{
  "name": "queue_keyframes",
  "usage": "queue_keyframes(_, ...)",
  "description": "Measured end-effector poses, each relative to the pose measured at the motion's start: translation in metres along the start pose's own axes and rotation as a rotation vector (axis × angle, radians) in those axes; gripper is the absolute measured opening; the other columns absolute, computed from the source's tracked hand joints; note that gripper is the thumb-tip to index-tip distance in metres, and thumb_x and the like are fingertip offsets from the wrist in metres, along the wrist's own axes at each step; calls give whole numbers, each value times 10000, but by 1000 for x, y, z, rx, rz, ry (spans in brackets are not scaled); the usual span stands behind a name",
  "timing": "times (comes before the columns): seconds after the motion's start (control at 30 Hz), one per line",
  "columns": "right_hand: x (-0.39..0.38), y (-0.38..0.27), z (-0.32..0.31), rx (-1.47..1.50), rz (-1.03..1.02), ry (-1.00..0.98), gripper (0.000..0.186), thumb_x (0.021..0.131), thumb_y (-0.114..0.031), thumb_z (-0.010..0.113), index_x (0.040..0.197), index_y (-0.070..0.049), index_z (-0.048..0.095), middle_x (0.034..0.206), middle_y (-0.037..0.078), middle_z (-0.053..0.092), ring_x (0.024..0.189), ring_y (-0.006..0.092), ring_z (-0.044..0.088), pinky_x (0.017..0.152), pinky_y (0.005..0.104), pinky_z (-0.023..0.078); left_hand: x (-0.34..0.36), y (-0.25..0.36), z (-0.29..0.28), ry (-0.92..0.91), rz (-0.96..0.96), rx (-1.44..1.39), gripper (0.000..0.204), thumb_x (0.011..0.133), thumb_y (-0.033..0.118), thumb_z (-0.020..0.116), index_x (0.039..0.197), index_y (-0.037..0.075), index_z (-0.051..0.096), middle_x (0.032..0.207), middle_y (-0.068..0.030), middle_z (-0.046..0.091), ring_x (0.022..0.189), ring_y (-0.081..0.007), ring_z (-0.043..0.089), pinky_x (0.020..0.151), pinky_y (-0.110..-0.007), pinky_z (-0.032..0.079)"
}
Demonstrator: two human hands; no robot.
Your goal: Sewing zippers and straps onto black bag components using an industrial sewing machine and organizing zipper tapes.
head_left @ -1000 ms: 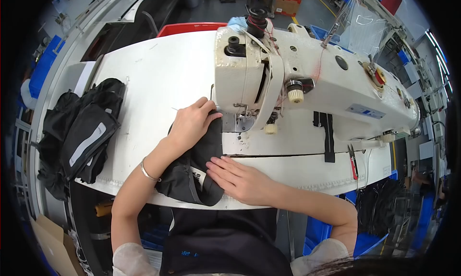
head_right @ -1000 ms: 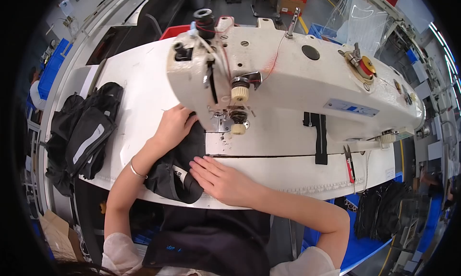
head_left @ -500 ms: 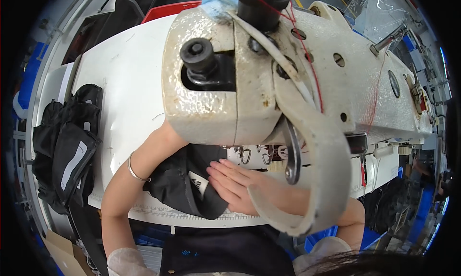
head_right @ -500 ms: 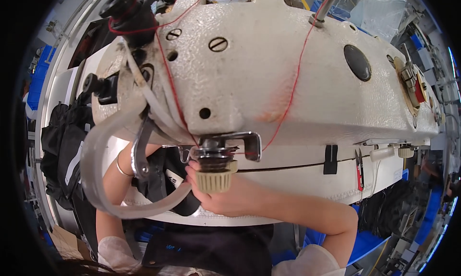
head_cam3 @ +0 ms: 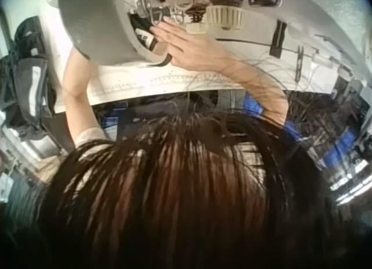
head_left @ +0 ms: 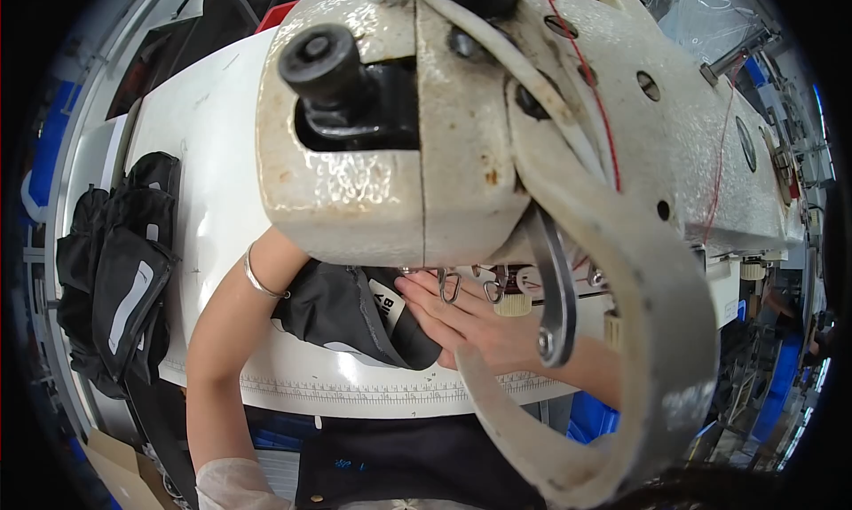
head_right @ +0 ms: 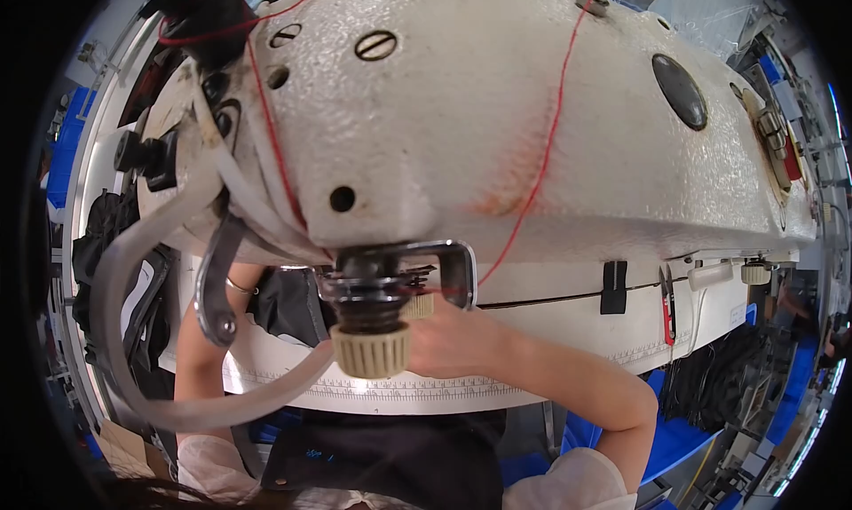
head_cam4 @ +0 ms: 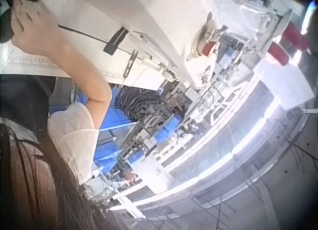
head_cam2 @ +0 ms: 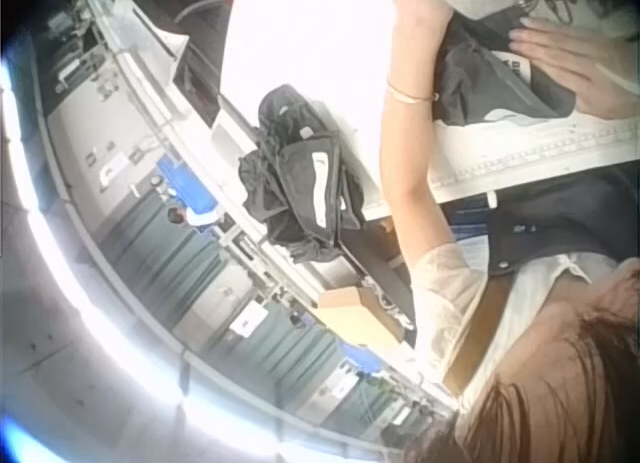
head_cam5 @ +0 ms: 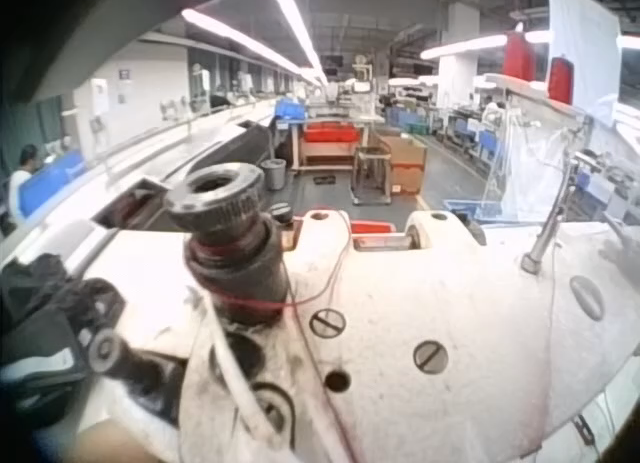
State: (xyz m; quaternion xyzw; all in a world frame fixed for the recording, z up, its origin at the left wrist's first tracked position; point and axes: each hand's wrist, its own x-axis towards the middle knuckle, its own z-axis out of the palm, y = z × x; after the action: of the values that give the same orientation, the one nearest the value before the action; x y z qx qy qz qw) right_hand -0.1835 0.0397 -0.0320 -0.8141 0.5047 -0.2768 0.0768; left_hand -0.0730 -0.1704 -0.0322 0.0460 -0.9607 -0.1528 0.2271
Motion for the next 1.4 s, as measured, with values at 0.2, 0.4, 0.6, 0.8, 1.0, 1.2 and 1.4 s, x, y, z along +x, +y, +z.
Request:
queue_keyframes(0.2, 4, -4, 0, -171, 2, -61, 511, 711, -240, 557, 1149, 24, 541, 1226, 146, 523, 1124, 280, 511, 970, 402, 386, 9, -3, -4, -8, -73, -63, 238, 772, 42, 601, 1007, 13, 612, 967, -91, 628, 904, -221, 578, 811, -329, 440)
queue_keyframes(0.4, -47, -22, -44, 126, 375, 107, 386, 740, -133, 607, 1095, 12, 561, 1071, 146, 570, 1032, 293, 548, 783, 395, 488, -1, 0, -46, -36, -338, -325, 227, 794, 37, 594, 1018, 3, 605, 980, -85, 625, 915, -200, 574, 826, -314, 430)
queue_keyframes(0.6, -93, 69, -95, -1024, 581, 71, 327, 690, -55, 579, 1016, -41, 591, 948, 135, 569, 889, 304, 558, 750, 449, 454, -44, 45, -78, 81, -473, -510, 117, 831, -13, 549, 942, -31, 582, 918, -58, 590, 811, -113, 505, 760, -230, 395)
queue_keyframes(0.8, -90, 31, -119, -589, 464, 113, 345, 733, 20, 523, 1072, -27, 568, 900, 125, 604, 847, 288, 588, 763, 394, 461, -95, 120, -103, 155, -374, -444, 112, 781, -57, 534, 864, -32, 604, 848, -120, 619, 748, -177, 571, 683, -254, 443)
queue_keyframes(1.0, -64, -141, -122, 862, 1098, 405, 161, 953, -89, 410, 1037, 27, 484, 595, 50, 531, 466, 110, 530, 515, 238, 479, -89, 167, -94, -93, -196, -898, 299, 823, 18, 582, 1120, -8, 585, 984, -125, 607, 744, -163, 569, 674, -250, 460)
queue_keyframes(1.2, -31, -180, -57, 1234, 882, 251, 176, 957, -91, 411, 1108, -6, 441, 658, 49, 546, 551, 106, 575, 624, 248, 496, -88, 200, -65, 139, -407, -1488, 272, 824, -6, 617, 1093, -23, 578, 984, -64, 595, 853, -105, 567, 700, -229, 473)
queue_keyframes(1.4, -19, -168, -22, 608, 500, 624, 319, 784, -3, 655, 1079, -13, 535, 897, 89, 614, 835, 144, 591, 723, 243, 465, -115, 200, -77, 260, -436, -1157, 140, 779, -18, 657, 918, -25, 659, 880, -92, 661, 789, -124, 624, 716, -229, 488)
